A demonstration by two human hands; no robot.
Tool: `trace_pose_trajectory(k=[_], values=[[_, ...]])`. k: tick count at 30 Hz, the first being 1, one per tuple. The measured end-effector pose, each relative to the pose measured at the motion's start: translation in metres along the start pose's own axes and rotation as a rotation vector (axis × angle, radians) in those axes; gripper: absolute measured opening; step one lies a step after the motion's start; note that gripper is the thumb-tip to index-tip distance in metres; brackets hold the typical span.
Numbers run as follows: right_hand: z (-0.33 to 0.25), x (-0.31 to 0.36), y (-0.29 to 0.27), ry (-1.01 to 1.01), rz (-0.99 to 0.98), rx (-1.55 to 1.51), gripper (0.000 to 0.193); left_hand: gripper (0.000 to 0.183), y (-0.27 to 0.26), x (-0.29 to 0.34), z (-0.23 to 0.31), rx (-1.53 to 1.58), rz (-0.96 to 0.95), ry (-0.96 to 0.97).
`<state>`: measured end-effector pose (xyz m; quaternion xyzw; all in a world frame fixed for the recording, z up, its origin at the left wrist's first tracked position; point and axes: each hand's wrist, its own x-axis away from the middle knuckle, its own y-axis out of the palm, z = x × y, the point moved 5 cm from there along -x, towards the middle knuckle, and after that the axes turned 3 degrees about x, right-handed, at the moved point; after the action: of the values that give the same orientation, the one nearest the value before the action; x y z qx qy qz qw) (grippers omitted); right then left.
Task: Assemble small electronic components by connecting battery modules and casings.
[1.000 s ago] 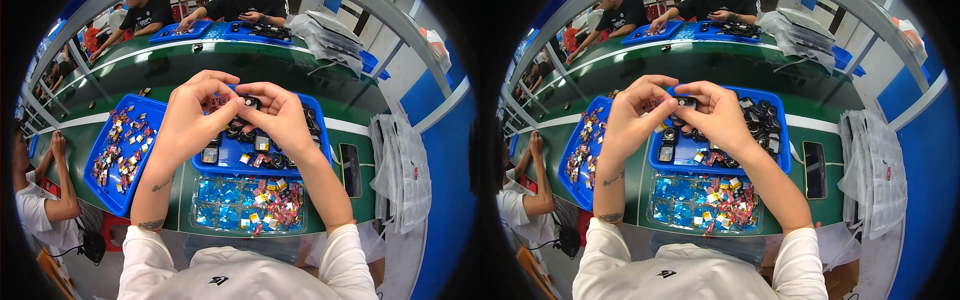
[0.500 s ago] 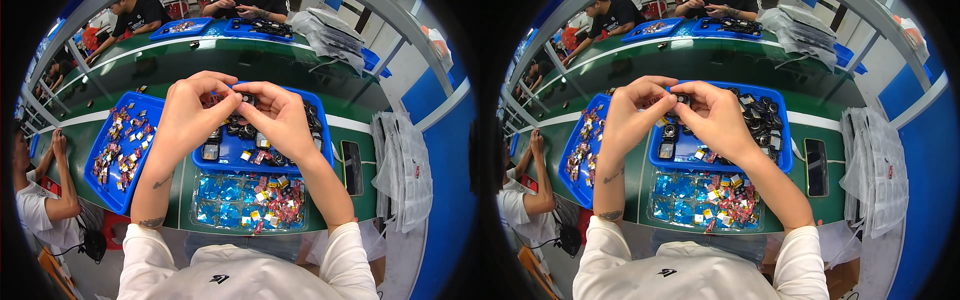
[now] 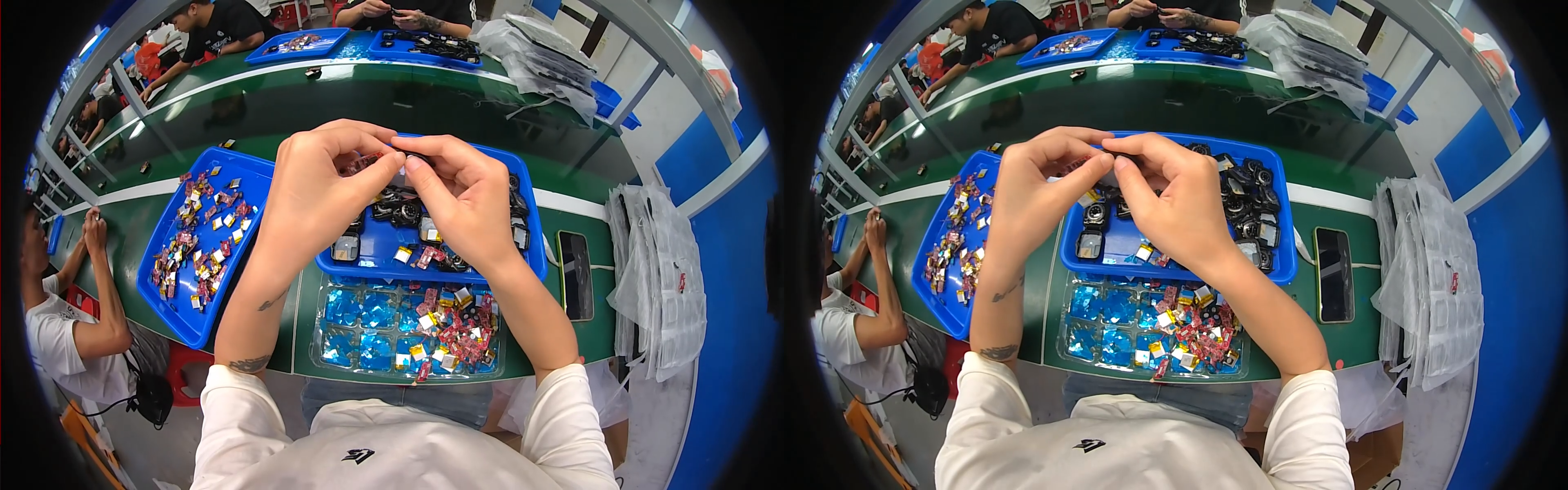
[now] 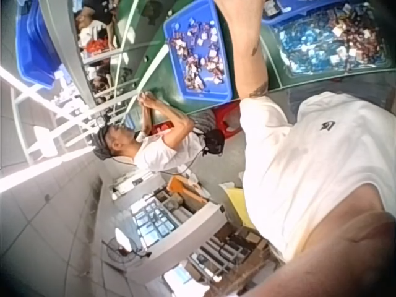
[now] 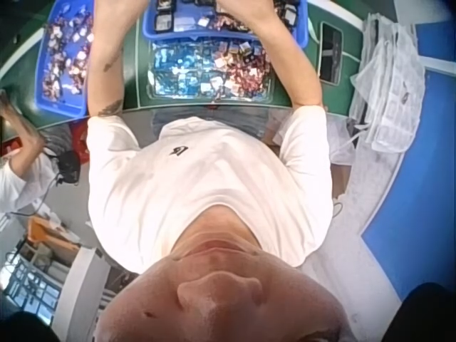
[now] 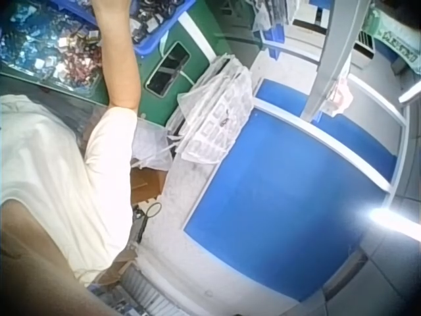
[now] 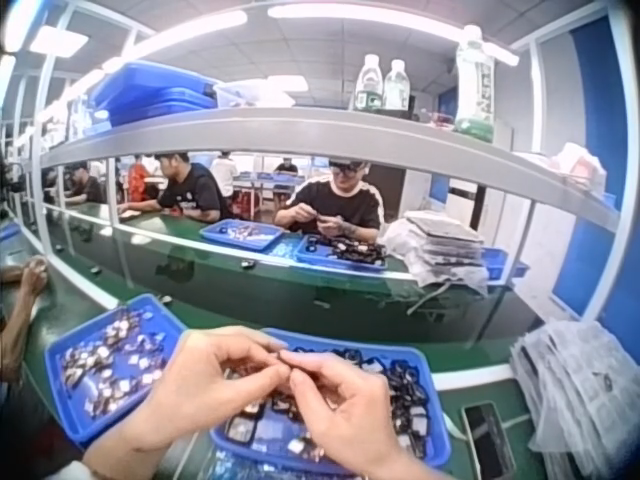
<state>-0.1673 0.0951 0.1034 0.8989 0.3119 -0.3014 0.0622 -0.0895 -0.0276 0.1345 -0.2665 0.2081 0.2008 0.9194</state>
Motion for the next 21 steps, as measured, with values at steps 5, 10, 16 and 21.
trace_pose_trajectory(k=[5, 10, 16, 21], values=[[-0.012, -0.001, -0.009, 0.004, 0.061, 0.024, 0.019, 0.014, 0.001, 0.002, 0.002, 0.15, 0.003, -0.017], [-0.013, -0.004, -0.014, 0.104, 0.074, -0.087, 0.019, 0.012, -0.003, 0.004, 0.013, 0.051, 0.017, 0.004], [-0.013, -0.003, -0.017, 0.118, 0.099, -0.063, 0.021, 0.014, -0.001, 0.003, 0.001, 0.191, -0.052, -0.121], [-0.018, -0.001, -0.015, -0.068, 0.144, 0.078, 0.023, 0.014, 0.006, 0.0, -0.01, 0.584, -0.077, -0.242]])
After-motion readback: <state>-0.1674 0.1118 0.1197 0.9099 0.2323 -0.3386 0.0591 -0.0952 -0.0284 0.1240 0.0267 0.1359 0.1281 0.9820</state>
